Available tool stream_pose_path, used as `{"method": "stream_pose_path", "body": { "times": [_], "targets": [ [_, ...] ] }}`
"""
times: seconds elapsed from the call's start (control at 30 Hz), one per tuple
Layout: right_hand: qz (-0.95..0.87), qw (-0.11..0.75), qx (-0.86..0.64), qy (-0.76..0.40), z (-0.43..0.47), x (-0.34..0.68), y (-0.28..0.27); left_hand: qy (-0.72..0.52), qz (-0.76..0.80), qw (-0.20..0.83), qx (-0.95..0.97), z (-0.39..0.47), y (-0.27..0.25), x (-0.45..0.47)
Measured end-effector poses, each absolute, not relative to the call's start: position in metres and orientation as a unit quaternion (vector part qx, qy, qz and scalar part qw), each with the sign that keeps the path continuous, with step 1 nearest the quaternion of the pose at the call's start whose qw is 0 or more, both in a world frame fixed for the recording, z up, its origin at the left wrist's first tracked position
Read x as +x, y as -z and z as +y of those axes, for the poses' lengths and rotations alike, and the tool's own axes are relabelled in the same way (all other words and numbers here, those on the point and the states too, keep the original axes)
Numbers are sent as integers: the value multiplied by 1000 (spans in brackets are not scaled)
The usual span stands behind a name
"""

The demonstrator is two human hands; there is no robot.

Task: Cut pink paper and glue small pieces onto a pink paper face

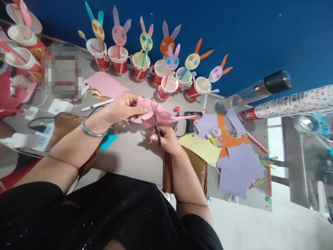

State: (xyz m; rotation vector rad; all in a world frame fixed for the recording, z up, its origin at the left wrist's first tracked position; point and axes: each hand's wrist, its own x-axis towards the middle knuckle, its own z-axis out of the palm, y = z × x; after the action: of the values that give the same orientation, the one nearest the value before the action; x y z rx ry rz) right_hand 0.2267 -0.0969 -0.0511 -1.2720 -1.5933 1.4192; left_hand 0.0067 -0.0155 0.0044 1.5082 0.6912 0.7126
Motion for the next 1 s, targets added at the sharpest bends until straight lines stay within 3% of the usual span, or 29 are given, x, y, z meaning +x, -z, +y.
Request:
{"method": "stream_pose_path", "body": {
  "times": [1.0],
  "targets": [
    [-612,342,-476,-532,-96,225,54,-307,287,642,640,-16,-5,10]
  ]
}}
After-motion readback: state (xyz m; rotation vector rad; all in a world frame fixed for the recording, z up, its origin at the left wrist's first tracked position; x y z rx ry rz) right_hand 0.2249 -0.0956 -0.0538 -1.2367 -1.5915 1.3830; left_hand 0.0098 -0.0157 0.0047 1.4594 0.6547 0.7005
